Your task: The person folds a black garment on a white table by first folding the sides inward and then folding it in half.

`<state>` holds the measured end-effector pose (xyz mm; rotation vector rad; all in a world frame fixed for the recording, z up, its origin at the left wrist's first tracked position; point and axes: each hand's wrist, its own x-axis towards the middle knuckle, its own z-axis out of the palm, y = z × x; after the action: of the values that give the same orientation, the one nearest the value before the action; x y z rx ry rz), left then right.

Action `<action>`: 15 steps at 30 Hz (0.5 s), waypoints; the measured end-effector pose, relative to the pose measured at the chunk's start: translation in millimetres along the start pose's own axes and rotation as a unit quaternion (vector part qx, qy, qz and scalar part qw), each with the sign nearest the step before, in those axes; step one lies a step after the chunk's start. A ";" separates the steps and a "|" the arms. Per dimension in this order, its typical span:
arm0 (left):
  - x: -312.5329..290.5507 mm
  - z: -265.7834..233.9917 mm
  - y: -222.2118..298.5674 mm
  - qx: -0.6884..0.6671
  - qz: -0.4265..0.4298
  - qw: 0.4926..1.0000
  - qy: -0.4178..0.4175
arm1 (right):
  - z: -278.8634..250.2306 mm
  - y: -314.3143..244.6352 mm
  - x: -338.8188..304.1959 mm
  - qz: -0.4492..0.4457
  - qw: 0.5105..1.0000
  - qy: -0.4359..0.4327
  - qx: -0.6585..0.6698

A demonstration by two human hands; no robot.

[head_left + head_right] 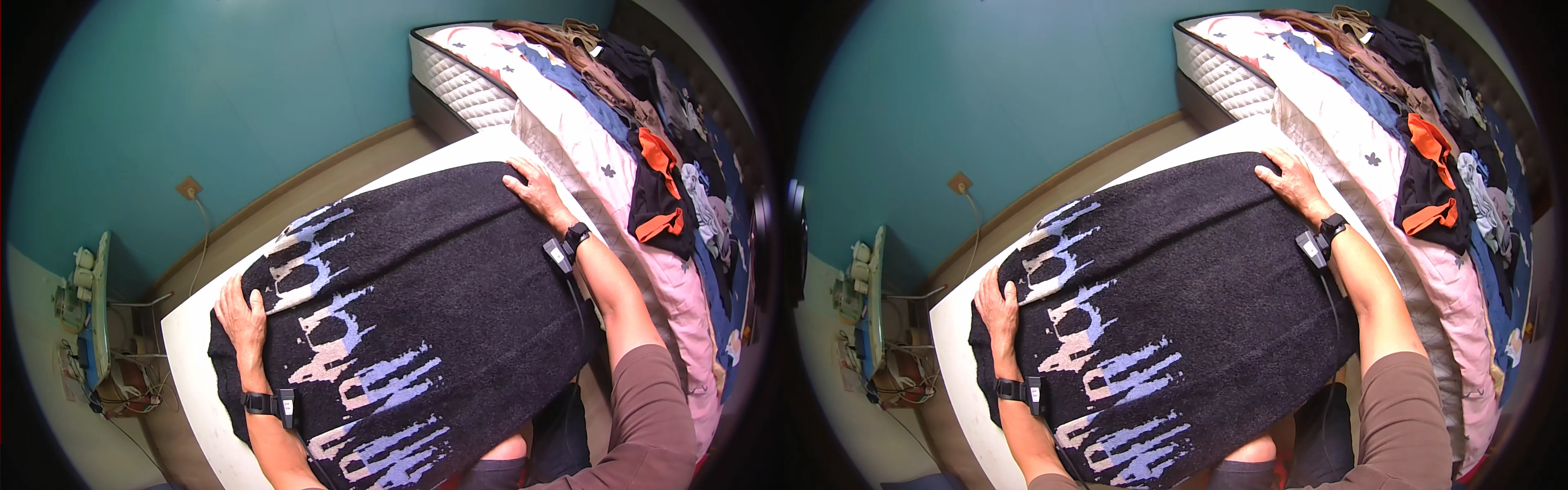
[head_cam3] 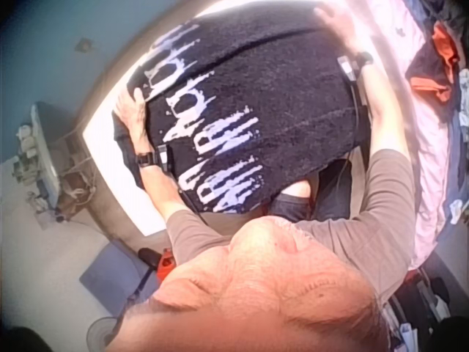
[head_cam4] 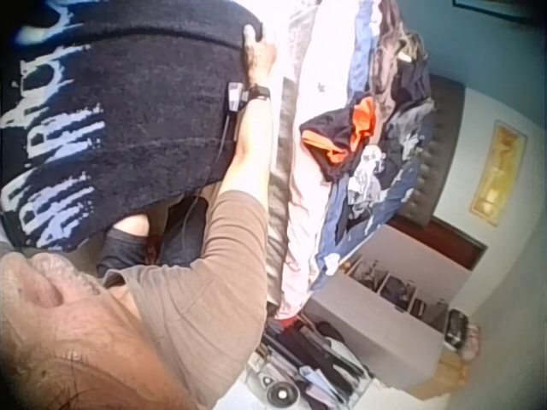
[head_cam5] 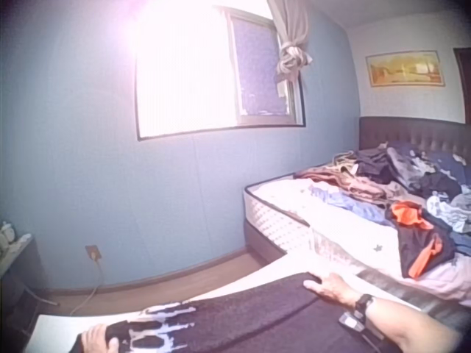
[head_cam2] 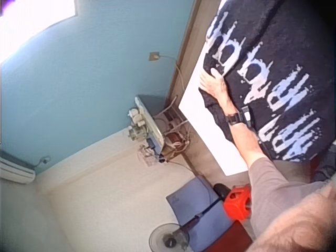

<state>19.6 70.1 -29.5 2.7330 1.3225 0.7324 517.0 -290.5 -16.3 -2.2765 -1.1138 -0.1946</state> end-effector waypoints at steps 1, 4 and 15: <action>0.1 0.3 0.2 0.003 0.000 1.000 0.001 | -0.3 0.5 -0.3 0.001 1.000 -0.001 0.000; 1.1 1.4 -2.1 0.003 0.004 1.000 -0.002 | -1.6 0.4 1.0 0.009 1.000 0.001 0.006; 0.8 -2.4 -0.8 0.002 0.002 1.000 -0.005 | 2.6 2.6 0.0 0.007 1.000 -0.001 0.003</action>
<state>18.5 70.7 -27.2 2.7404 1.3190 0.7165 518.7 -290.3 -19.5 -2.2793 -1.0971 -0.1832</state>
